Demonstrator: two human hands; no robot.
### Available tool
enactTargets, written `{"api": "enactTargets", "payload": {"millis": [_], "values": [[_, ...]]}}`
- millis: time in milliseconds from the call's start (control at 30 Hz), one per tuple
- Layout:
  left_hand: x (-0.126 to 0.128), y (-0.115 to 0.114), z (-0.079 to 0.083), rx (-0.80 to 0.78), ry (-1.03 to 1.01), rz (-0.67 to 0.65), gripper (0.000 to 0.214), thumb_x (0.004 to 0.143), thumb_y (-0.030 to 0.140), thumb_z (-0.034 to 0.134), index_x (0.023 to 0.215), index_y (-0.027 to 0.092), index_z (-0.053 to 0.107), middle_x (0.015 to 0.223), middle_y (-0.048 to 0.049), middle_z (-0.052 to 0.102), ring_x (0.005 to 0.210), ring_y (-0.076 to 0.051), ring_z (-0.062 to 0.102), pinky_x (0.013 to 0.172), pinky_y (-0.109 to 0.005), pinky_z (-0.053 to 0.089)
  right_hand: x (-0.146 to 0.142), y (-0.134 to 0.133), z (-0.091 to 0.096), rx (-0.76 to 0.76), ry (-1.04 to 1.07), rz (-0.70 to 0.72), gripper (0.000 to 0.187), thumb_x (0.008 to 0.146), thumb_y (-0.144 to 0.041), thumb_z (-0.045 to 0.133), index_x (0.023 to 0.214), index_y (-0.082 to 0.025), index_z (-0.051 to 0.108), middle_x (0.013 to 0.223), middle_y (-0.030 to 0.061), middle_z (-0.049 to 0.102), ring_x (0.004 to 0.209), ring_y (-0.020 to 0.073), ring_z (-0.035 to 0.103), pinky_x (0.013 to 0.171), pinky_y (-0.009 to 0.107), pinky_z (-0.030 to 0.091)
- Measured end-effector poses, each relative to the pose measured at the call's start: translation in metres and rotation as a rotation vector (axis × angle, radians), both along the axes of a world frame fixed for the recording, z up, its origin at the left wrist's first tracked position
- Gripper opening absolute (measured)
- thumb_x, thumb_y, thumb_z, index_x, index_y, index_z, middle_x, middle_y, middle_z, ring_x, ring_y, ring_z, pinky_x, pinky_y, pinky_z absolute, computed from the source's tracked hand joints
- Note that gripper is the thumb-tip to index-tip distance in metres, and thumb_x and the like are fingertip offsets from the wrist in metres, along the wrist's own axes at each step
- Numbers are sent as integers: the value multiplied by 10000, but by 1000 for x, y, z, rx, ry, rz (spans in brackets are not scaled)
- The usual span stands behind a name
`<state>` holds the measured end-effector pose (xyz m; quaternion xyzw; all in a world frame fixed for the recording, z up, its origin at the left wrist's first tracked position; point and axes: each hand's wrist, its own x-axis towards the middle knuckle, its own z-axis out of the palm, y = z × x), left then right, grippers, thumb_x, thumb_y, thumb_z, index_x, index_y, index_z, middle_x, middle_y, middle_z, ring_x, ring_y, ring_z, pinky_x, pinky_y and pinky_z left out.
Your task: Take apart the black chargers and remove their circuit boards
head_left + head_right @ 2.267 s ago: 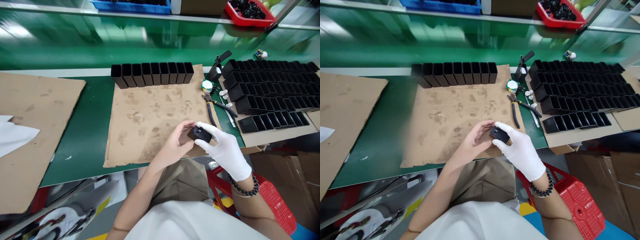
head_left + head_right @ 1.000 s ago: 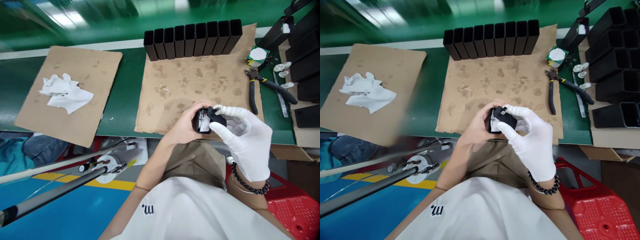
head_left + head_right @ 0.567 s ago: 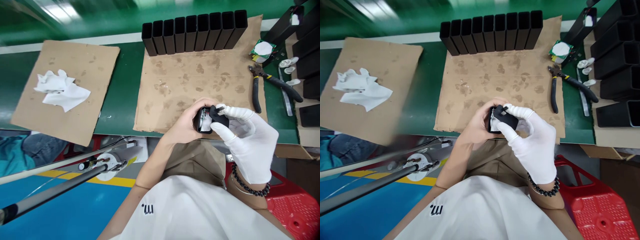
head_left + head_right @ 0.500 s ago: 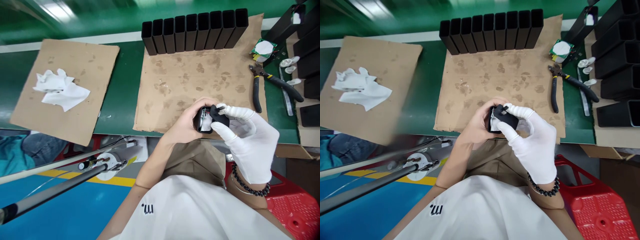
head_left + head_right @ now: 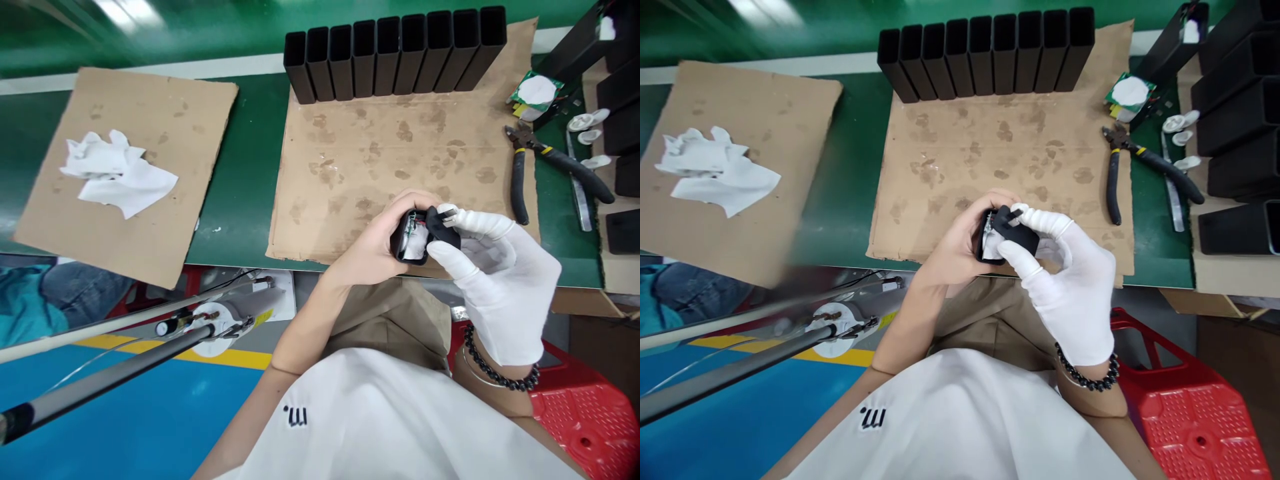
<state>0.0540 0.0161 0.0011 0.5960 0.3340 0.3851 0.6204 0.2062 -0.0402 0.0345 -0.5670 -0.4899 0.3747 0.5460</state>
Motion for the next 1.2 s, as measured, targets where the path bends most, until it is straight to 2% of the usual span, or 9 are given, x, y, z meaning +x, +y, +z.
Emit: {"api": "enactTargets", "payload": {"millis": [200,367,467,667,867,933,1000,1100,1200], "values": [[1,0,-11,-175,-133,-46,605,602,153,807,1165,237,602,1193,-48,672,1197,-332,669,1014,-455,564,-5,9,1,-72,-102,-61,302,764,-298,878,1053,-245,809,983,-2,822,853,140,783,741,208,640],[1,0,-7,-274,-127,-17,671,567,216,844,1200,253,623,1189,-43,685,1216,-358,659,987,-491,576,-10,19,2,-95,-116,-119,325,750,-360,866,1029,-206,805,894,23,805,750,155,752,640,244,617],[-1,3,-3,-367,-147,-61,638,535,231,861,1138,238,651,1095,-30,715,1164,-347,672,949,-475,585,-8,22,1,-128,-122,-125,304,777,-402,841,997,-197,795,863,18,787,703,143,712,620,254,582],[-2,10,-2,-538,-209,-213,575,505,242,797,1070,185,709,992,-53,763,1025,-329,712,733,-392,563,-8,25,2,-163,-56,-88,227,847,-433,768,817,-213,720,511,-54,574,414,105,494,410,247,376],[-3,13,-2,-614,-269,-268,642,452,194,739,1094,180,721,1060,-80,784,1056,-368,708,778,-440,568,-11,26,6,-169,-48,-77,287,844,-477,774,769,-213,693,494,-55,566,387,93,464,375,239,340],[-3,11,-2,-599,-246,-252,629,464,219,749,1091,182,702,1039,-79,776,1032,-357,703,738,-419,553,-10,26,7,-172,-38,-75,303,847,-481,777,777,-196,703,491,-54,561,383,88,456,354,235,316],[-2,6,-3,-529,-212,-171,621,487,226,773,1097,193,663,1051,-61,755,1049,-333,687,761,-397,552,-9,27,5,-154,-46,-84,284,854,-461,781,831,-181,735,541,-42,607,421,86,497,378,225,361],[5,-3,-7,-299,-132,59,644,581,224,810,1176,226,565,1178,-43,685,1144,-295,648,904,-383,554,-8,26,-2,-98,-81,-81,313,843,-407,803,1048,-175,763,894,35,773,730,131,699,631,241,572],[13,-9,-15,-25,-36,214,595,727,257,787,1238,246,481,1288,-68,599,1238,-278,600,1061,-406,507,-9,22,-13,-102,-50,14,528,815,-428,829,1272,-202,688,1247,85,737,1100,212,716,911,339,623]]}}
